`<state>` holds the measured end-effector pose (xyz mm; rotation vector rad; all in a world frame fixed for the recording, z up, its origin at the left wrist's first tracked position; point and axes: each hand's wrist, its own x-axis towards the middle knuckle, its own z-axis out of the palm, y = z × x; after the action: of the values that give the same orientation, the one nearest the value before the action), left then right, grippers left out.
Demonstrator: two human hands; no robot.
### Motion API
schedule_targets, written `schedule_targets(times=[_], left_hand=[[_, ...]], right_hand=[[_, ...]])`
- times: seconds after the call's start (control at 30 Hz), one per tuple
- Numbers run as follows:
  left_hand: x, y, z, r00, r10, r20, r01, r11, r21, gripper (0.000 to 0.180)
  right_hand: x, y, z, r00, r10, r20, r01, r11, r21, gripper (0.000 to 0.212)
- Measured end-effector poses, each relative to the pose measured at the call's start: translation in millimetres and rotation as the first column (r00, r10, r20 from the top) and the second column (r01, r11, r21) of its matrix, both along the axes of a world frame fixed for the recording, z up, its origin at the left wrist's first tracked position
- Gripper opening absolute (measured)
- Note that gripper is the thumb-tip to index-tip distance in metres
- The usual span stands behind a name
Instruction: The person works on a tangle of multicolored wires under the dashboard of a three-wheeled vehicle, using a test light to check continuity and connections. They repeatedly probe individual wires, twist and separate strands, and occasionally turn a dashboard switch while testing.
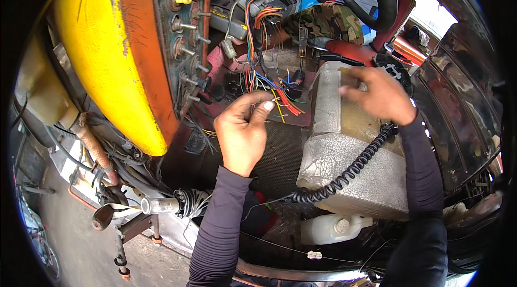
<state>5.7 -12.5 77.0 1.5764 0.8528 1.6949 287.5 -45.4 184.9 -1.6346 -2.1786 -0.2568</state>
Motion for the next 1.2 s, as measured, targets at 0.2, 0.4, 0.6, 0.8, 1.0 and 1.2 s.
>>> schedule_targets(times=[0.2, 0.4, 0.6, 0.8, 1.0, 1.2], left_hand=[[-12, 18, -20, 0.993, 0.079, 0.087, -0.087, 0.992, 0.094, 0.021], [-29, 24, -33, 0.958, 0.274, 0.084, -0.268, 0.960, -0.079, 0.018], [-28, 25, -47, 0.975, 0.164, 0.151, -0.120, 0.957, -0.263, 0.013], [-32, 14, -43, 0.964, 0.025, 0.265, 0.107, 0.876, -0.471, 0.017], [-24, -3, -53, 0.973, -0.083, 0.213, 0.176, 0.865, -0.469, 0.024], [-18, -4, -67, 0.974, -0.135, 0.182, 0.195, 0.909, -0.369, 0.024]], right_hand=[[72, 14, -22, 0.895, -0.446, 0.003, 0.384, 0.768, -0.512, 0.049], [84, 0, -16, 0.885, -0.447, -0.130, 0.336, 0.806, -0.488, 0.042], [74, -27, 7, 0.811, -0.575, 0.107, 0.582, 0.778, -0.237, 0.052], [96, -26, -6, 0.808, -0.586, -0.063, 0.432, 0.662, -0.612, 0.044], [134, -18, -24, 0.744, -0.650, -0.157, 0.407, 0.626, -0.665, 0.042], [130, -24, -11, 0.876, -0.437, -0.204, 0.361, 0.874, -0.324, 0.050]])
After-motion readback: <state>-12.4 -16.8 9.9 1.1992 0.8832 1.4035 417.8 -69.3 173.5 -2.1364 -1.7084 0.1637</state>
